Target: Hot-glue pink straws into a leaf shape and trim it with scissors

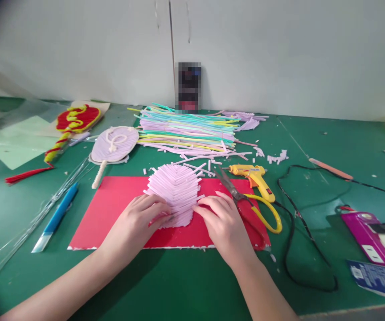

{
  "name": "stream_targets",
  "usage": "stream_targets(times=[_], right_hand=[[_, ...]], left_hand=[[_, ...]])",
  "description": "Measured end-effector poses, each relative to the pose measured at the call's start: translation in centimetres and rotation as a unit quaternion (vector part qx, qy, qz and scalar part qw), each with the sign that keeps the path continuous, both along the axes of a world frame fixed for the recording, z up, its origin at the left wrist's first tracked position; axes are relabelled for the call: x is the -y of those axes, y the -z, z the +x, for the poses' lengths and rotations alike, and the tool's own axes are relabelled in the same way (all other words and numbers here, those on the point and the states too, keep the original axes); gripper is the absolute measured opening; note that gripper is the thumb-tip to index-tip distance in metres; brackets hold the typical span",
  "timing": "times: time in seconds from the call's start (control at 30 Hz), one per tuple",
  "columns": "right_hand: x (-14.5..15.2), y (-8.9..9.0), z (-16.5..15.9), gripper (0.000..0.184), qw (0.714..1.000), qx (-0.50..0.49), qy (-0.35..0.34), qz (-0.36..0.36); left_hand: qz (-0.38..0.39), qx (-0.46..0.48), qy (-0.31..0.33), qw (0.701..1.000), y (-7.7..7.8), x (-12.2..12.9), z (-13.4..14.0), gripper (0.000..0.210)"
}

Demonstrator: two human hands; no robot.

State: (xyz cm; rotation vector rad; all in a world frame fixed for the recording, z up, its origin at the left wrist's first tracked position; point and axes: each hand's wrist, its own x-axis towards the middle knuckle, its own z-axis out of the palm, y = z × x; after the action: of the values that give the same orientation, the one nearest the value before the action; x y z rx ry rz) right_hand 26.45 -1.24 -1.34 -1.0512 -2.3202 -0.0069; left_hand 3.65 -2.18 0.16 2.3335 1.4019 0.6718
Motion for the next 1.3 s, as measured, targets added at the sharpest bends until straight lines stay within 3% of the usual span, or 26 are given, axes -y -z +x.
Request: stream_targets(times=[0.3,0.47,0.7,1.3], right_hand=[[-0.2,0.3,-0.1,0.026,1.000,-0.018,0.016,-0.001],[0.1,-0.3,-0.7,0.021,0.999,-0.036,0.021,0.004],[0.3,-1.7,-3.1,0.009,0.996,-0.034,0.022,-0.077],[-0.2,-0.8,-3.8,0.008,0.988,-0.084,0.018,-0.130]], left_hand=[[-0.029,0.053,0.015,0.998,0.0,-0.2,-0.4,0.009],[-0.058,0.075,0.032,0.995,-0.2,-0.5,-0.7,0.012],[-0.089,0.124,0.063,0.986,-0.1,-1.0,-1.7,0.015],[-0.094,0.148,0.069,0.982,0.2,-1.0,-1.7,0.017]])
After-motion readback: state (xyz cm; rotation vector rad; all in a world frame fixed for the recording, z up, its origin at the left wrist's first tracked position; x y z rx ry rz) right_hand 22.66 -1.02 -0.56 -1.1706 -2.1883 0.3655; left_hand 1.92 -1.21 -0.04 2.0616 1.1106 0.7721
